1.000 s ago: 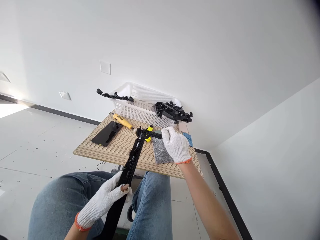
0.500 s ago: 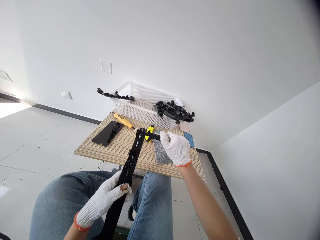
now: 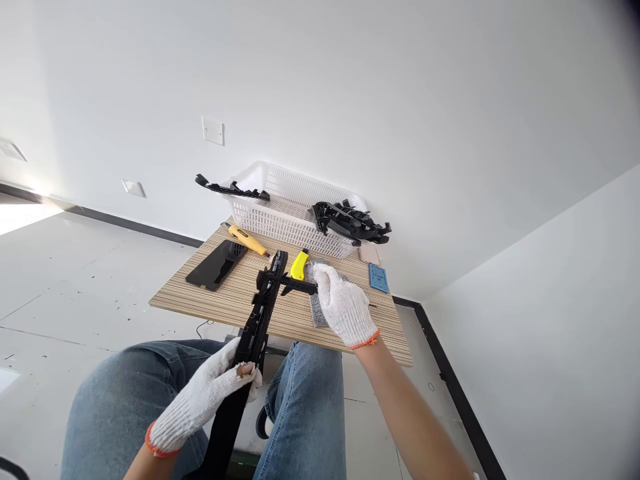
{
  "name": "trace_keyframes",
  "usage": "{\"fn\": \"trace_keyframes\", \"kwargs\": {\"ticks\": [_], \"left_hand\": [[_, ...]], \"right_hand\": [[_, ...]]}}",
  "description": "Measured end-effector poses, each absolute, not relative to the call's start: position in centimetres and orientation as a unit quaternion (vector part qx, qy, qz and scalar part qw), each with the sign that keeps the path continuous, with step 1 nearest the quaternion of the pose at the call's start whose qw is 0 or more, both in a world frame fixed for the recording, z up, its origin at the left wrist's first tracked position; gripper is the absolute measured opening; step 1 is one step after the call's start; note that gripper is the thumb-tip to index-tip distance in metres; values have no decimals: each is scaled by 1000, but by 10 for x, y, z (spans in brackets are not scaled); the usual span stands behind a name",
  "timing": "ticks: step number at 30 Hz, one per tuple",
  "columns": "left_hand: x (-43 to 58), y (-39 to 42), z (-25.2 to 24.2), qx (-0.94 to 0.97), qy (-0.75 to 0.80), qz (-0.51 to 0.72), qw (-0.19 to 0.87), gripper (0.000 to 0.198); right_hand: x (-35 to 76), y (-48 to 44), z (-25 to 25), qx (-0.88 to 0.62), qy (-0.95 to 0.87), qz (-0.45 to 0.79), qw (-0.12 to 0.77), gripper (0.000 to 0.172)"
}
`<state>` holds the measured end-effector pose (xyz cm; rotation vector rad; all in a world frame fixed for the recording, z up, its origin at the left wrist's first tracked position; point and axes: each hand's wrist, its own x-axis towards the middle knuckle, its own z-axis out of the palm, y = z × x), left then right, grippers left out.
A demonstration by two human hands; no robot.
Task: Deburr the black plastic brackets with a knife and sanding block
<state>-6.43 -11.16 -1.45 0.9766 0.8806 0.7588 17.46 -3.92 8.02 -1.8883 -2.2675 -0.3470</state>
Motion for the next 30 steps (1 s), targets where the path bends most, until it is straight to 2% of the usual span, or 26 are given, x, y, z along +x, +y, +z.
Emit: {"fn": "trace_keyframes", "kwargs": {"ticks": [5,9,13,19,24,30], "left_hand": [[-65,-112,-15,440,390,349,730,39],[-66,-113,-15,443,391,351,726,38],[-67,-113,-14,443,393,356,723,39],[-65,-114,-9,447,404,346,719,41],[-63,-115,-10,458,406,332,718,43],[-63,-115,-9,457,414,331,714,45]], "right_hand": [[169,-41,79,-673,-710,-72,194,37],[165,-43,79,-673,-702,-49,227,36],[166,-45,79,-674,-704,-42,221,40],[165,-46,79,-686,-704,-36,178,59],[166,-46,80,-676,-715,-59,168,51],[166,-46,81,-680,-722,-71,111,47]]}}
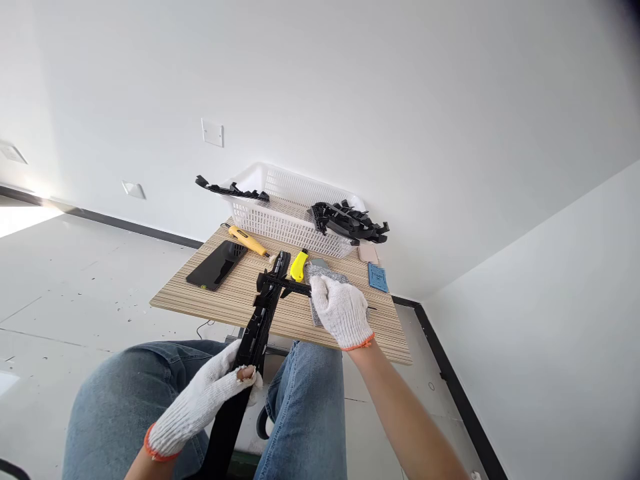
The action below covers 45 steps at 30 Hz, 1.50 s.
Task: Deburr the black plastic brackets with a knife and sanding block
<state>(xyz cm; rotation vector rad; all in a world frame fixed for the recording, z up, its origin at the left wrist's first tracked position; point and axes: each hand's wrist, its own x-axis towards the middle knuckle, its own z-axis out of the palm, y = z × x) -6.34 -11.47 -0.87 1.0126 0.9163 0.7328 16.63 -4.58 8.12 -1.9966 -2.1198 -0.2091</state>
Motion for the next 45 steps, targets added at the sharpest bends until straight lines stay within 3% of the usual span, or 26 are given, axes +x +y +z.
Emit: {"fn": "trace_keyframes", "kwargs": {"ticks": [4,8,16,20,23,28,36,39,45], "left_hand": [[-65,-116,-7,455,422,327,713,48],[-64,-116,-9,444,413,334,722,47],[-67,-115,-11,444,401,346,723,43],[-64,-115,-12,438,395,348,729,38],[-58,-115,-13,464,402,326,719,39],[-58,-116,-9,490,434,322,684,42],[-65,-120,3,499,382,207,749,46],[-63,-122,3,477,413,254,733,45],[-71,-126,-2,426,440,294,734,51]], "right_hand": [[167,-46,81,-630,-765,-115,60,39],[167,-43,78,-638,-755,-130,74,39],[169,-45,68,-670,-694,-89,248,44],[154,-56,63,-608,-716,30,343,49],[133,-60,59,-562,-773,69,286,48],[114,-53,60,-555,-811,-14,183,35],[130,-32,95,-606,-751,-60,256,40],[142,-30,103,-609,-739,-41,286,34],[163,-34,99,-635,-729,-62,247,46]]}}
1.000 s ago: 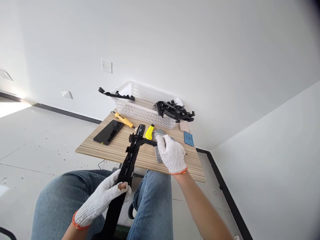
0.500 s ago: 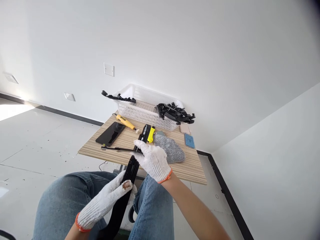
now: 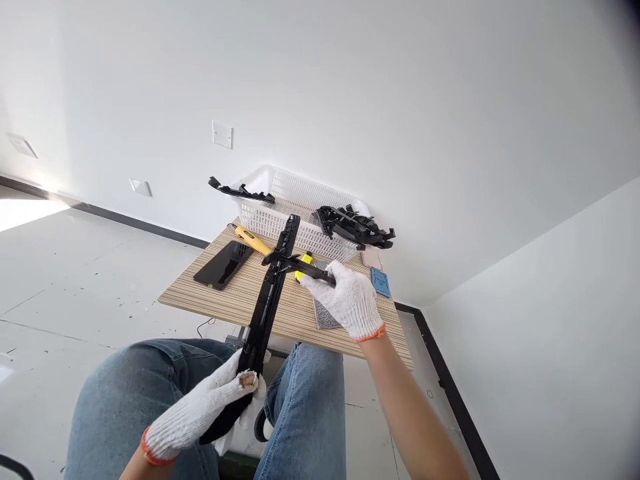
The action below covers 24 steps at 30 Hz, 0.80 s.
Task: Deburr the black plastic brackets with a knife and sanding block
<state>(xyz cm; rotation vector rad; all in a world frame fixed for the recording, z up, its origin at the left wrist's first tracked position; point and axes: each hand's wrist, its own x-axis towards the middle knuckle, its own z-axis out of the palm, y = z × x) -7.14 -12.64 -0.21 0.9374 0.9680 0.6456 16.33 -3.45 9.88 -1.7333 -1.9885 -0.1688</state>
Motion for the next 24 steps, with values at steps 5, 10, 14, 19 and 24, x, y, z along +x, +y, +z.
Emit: {"fn": "trace_keyframes", "kwargs": {"ticks": [5,10,14,19,24], "left_hand": [[-73,-128,-4,424,413,273,758,55],[-72,-125,-11,420,378,290,773,56],[-72,-124,-16,433,378,266,774,61],[-73,-127,-8,424,398,239,778,62],[-74,-126,-4,423,397,236,779,60]], "right_hand": [[166,-36,90,-645,-731,-104,200,40],[172,-27,82,-649,-722,-155,185,37],[176,-20,82,-643,-724,-189,160,41],[176,-16,87,-649,-730,-176,123,40],[175,-16,91,-673,-717,-165,74,35]]}}
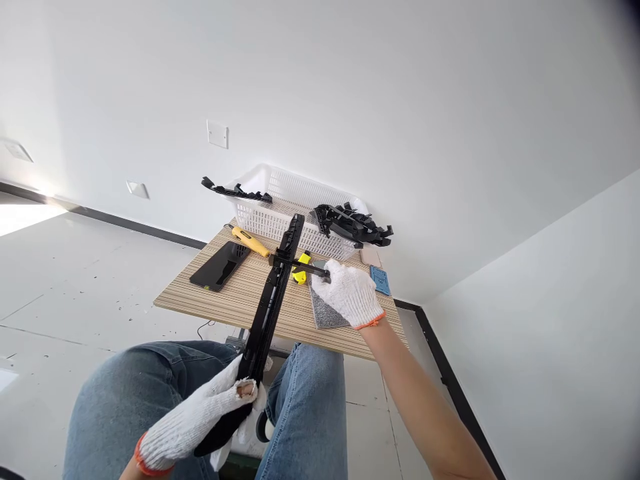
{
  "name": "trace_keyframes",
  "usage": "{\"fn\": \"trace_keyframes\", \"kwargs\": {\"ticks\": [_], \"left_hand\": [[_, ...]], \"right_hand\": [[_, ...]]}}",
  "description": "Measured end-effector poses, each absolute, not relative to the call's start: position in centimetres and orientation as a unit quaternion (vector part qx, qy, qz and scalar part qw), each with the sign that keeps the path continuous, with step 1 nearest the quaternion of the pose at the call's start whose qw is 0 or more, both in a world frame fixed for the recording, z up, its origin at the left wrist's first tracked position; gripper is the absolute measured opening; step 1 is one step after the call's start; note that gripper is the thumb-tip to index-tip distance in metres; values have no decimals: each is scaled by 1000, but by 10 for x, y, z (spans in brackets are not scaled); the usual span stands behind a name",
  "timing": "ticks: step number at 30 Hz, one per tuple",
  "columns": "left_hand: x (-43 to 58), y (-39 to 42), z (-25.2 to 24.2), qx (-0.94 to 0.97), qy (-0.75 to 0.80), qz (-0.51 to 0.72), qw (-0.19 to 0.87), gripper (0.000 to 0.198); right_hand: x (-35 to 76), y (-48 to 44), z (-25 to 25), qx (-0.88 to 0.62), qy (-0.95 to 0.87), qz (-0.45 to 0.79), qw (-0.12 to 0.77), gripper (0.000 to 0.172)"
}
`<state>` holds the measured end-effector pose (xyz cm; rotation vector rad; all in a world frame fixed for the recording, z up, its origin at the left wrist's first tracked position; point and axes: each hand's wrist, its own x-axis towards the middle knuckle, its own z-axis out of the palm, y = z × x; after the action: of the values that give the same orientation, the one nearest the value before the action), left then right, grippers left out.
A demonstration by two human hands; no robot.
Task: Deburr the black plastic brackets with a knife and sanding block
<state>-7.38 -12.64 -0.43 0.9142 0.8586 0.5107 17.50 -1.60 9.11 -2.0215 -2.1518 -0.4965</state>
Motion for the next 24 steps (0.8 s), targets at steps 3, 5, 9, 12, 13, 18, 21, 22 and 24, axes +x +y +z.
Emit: {"fn": "trace_keyframes", "kwargs": {"ticks": [3,5,9,12,13,18,21,22,24], "left_hand": [[-74,-126,-6,420,391,235,784,59],[-73,-127,-5,415,382,243,789,58],[-72,-128,-3,404,372,244,799,59],[-71,-129,-1,394,384,240,800,61],[-71,-129,0,391,385,242,800,61],[-71,-129,1,387,385,237,804,65],[-71,-129,-2,391,375,239,806,64],[-71,-128,-4,394,368,243,807,64],[-72,-127,-10,400,351,249,809,65]], "right_hand": [[175,-17,93,-672,-723,-154,51,31],[176,-18,94,-663,-733,-147,45,30],[178,-18,94,-656,-740,-140,45,36],[178,-18,94,-655,-741,-140,48,37],[179,-18,94,-653,-742,-140,50,36],[178,-18,93,-666,-728,-136,84,40],[176,-21,93,-679,-713,-125,123,43],[175,-22,92,-682,-709,-119,134,42],[173,-26,91,-682,-706,-117,152,42]]}}
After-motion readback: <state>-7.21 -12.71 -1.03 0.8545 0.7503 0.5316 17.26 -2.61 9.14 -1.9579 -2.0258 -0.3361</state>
